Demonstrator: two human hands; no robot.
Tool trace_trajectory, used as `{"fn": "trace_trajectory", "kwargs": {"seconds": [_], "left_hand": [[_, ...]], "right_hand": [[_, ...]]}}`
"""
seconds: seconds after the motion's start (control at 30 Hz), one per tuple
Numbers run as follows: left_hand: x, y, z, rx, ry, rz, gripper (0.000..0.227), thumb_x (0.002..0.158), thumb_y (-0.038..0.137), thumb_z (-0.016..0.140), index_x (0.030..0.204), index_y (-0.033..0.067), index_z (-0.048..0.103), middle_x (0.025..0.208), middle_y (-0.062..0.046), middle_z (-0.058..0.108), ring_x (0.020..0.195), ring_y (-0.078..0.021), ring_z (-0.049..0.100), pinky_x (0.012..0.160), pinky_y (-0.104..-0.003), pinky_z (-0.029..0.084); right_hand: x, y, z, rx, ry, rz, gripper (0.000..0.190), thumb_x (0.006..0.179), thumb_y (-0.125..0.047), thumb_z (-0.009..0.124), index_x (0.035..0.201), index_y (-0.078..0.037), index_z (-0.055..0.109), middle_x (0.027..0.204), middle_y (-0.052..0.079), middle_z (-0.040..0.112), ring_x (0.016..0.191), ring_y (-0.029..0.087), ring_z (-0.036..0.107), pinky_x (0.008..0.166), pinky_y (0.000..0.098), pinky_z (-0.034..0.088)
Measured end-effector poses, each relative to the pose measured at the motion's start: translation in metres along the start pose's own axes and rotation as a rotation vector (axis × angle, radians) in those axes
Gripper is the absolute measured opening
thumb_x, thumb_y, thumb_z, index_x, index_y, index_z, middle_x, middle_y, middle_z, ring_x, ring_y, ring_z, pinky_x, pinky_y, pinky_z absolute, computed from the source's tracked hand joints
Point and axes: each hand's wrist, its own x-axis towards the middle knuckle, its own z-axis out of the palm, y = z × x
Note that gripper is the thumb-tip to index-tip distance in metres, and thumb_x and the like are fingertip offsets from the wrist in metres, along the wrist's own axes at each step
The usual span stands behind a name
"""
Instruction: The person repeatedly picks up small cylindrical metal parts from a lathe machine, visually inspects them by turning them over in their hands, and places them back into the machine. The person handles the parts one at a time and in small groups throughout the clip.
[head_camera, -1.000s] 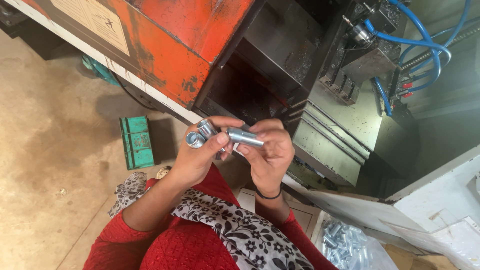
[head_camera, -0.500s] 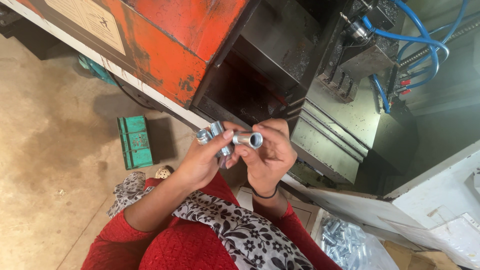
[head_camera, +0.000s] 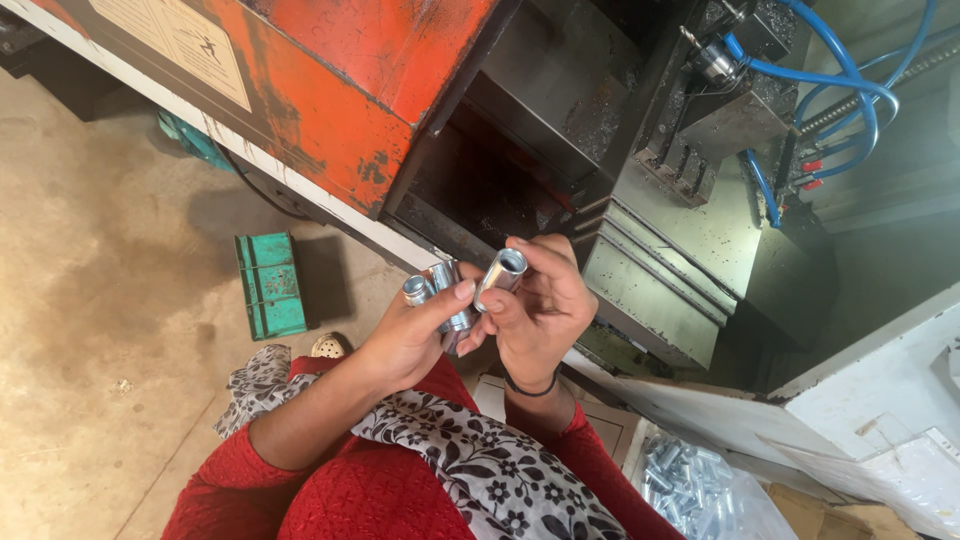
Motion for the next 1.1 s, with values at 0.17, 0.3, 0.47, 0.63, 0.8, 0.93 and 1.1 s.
{"fn": "trace_trajectory", "kwargs": {"seconds": [0.17,0.3,0.47,0.63,0.8,0.93,1.1], "left_hand": [[0.002,0.0,0.0,0.003,-0.007,0.001,0.026,0.106,0.028,0.061,0.103,0.0027,0.064,0.086,-0.009,0.067,0.075,-0.0136,0.061,0.061,-0.027,0.048],[0.003,0.0,0.0,0.016,-0.014,0.003,0.026,0.106,0.028,0.06,0.104,0.0026,0.064,0.086,-0.01,0.068,0.075,-0.0135,0.062,0.061,-0.027,0.048],[0.004,0.003,0.002,0.061,-0.011,0.016,0.028,0.107,0.029,0.059,0.108,0.0012,0.064,0.089,-0.009,0.069,0.076,-0.0132,0.061,0.062,-0.027,0.047],[0.007,0.018,0.011,-0.076,-0.029,0.026,0.056,0.108,0.041,0.05,0.146,-0.0004,0.051,0.123,-0.013,0.064,0.103,-0.0191,0.062,0.083,-0.032,0.052],[0.012,0.035,0.019,-0.322,0.03,-0.015,0.072,0.101,0.044,0.047,0.159,0.0059,0.029,0.146,-0.012,0.058,0.131,-0.0248,0.058,0.106,-0.041,0.05],[0.012,0.033,0.014,-0.51,-0.018,-0.002,0.069,0.107,0.042,0.047,0.164,0.0067,0.029,0.139,-0.011,0.059,0.132,-0.0255,0.057,0.113,-0.042,0.048],[0.011,0.029,0.003,-0.603,-0.087,0.028,0.062,0.116,0.037,0.046,0.167,0.0072,0.032,0.136,-0.011,0.059,0.129,-0.0256,0.059,0.116,-0.047,0.047]], "right_hand": [[0.0,0.0,-0.002,-0.004,0.008,0.019,0.044,0.094,-0.012,0.084,0.129,0.006,0.065,0.108,0.006,0.058,0.068,0.005,0.056,0.056,0.0164,0.046],[0.001,0.001,-0.004,-0.034,0.006,0.002,0.044,0.096,-0.012,0.085,0.131,0.006,0.065,0.106,0.007,0.059,0.075,0.007,0.057,0.063,0.0176,0.047],[0.0,0.008,-0.005,0.021,0.046,0.022,0.042,0.094,-0.013,0.083,0.128,0.006,0.066,0.106,0.007,0.059,0.076,0.007,0.058,0.064,0.0186,0.048],[0.004,0.017,-0.006,0.046,0.198,-0.157,0.04,0.1,-0.016,0.079,0.132,0.005,0.069,0.098,0.004,0.059,0.076,0.008,0.056,0.066,0.0183,0.045],[0.01,0.005,-0.007,-0.222,0.222,-0.155,0.038,0.101,-0.02,0.074,0.132,0.002,0.071,0.104,0.003,0.061,0.078,0.006,0.057,0.068,0.0178,0.045],[0.019,-0.007,0.004,-0.701,-0.021,-0.039,0.035,0.092,-0.012,0.077,0.126,-0.004,0.071,0.109,0.005,0.065,0.086,0.014,0.062,0.07,0.0263,0.049],[0.034,-0.015,0.02,-1.003,-0.216,-0.057,0.043,0.087,-0.008,0.086,0.127,-0.008,0.072,0.108,0.006,0.066,0.099,0.023,0.057,0.085,0.0359,0.05]]}}
